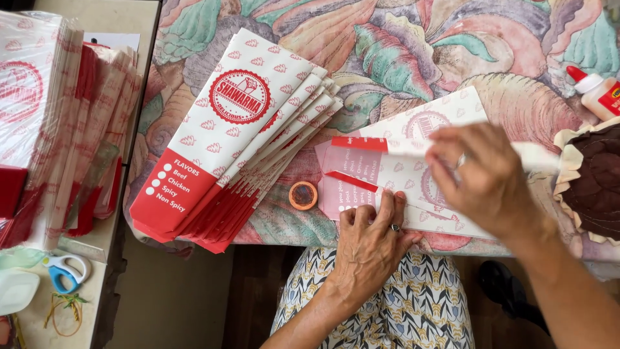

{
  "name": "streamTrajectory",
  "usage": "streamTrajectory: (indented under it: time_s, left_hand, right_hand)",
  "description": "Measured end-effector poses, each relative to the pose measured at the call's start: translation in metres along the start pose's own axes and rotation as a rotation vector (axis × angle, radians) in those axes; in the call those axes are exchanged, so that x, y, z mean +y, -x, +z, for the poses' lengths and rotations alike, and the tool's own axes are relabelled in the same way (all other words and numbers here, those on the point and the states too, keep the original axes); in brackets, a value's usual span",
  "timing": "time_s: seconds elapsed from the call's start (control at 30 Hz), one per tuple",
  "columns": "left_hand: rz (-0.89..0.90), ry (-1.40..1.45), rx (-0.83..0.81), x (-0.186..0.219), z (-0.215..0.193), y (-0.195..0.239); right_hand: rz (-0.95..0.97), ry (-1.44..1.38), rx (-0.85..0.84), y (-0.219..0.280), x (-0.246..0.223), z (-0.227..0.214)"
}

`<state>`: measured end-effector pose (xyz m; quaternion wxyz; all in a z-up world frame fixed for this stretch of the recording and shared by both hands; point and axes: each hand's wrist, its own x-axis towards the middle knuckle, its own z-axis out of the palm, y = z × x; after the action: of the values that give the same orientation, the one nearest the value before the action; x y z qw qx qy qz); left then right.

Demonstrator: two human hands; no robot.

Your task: Manually folding and assembling paper food packaging units by pressing edges together.

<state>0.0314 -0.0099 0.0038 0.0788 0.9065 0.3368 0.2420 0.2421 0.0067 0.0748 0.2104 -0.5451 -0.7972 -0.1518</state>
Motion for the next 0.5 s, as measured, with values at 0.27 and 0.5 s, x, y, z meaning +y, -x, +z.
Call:
streamTrajectory:
  time_s: [0.27,0.5]
  left_hand:
    - [0.021,0.117,0.100,-0.001,-0.008,-0.001]
    - [0.042,0.184,0.172,-0.003,-0.003,0.002]
  right_hand:
    - [0.008,-0.062,0.106,0.039,-0.054,0.020]
    - [0.043,-0.149,0.128,0.038,-0.056,0.020]
